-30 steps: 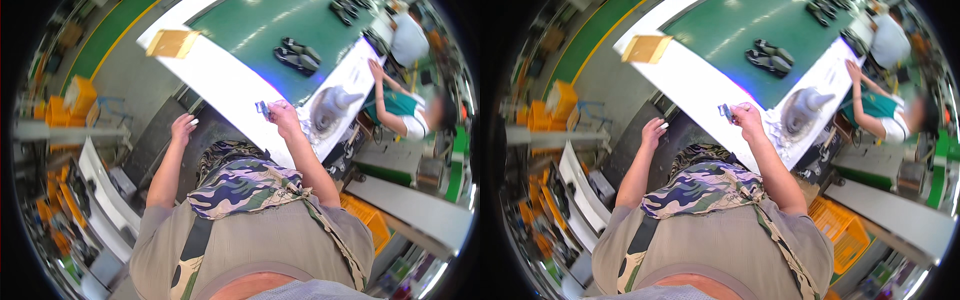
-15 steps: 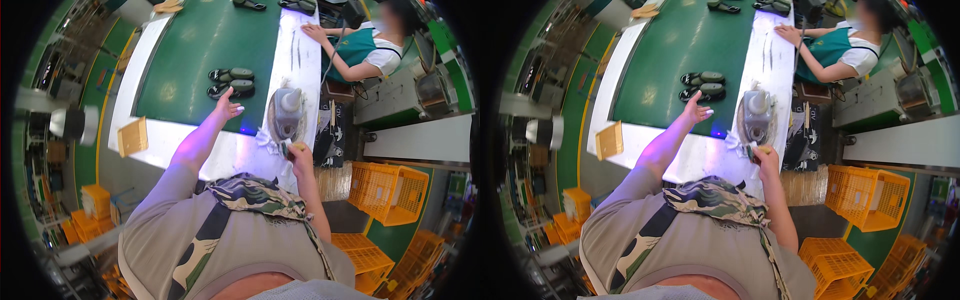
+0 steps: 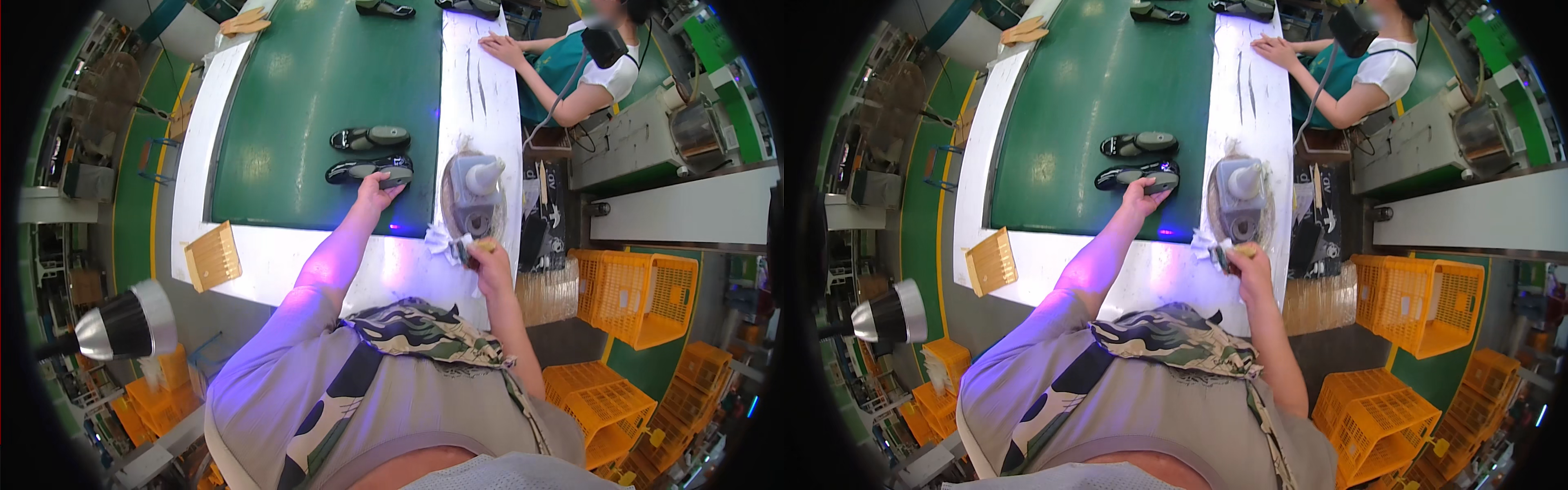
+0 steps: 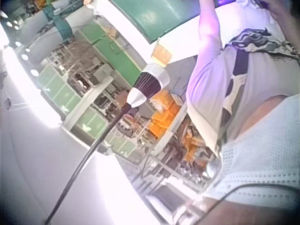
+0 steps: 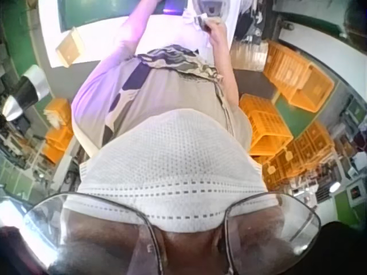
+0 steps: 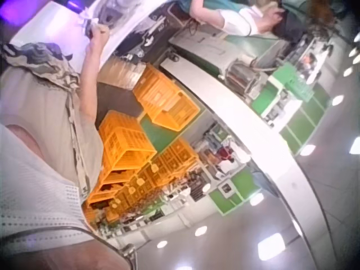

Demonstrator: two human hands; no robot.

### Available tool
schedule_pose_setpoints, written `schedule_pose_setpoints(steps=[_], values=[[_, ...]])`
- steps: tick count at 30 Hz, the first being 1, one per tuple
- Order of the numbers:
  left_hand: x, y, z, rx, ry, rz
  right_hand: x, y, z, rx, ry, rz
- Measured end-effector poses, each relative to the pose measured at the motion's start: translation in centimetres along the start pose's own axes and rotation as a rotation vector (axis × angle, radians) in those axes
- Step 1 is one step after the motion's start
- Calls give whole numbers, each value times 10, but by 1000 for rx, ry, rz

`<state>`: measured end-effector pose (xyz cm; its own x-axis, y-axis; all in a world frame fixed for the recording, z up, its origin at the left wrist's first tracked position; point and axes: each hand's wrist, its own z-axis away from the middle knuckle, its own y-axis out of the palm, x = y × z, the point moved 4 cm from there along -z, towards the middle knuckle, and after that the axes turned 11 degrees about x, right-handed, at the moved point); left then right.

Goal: Apply adhesive to shoe components and move finished assemblies to a storage rack.

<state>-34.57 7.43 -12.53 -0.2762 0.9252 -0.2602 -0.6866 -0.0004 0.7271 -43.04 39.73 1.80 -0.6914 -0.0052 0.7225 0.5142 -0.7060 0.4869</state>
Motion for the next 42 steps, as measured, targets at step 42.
schedule_pose_setpoints(steps=[42], values=[[-6, 85, 442, 89, 1553, -2017, 41, 254, 32, 879, 30, 307]])
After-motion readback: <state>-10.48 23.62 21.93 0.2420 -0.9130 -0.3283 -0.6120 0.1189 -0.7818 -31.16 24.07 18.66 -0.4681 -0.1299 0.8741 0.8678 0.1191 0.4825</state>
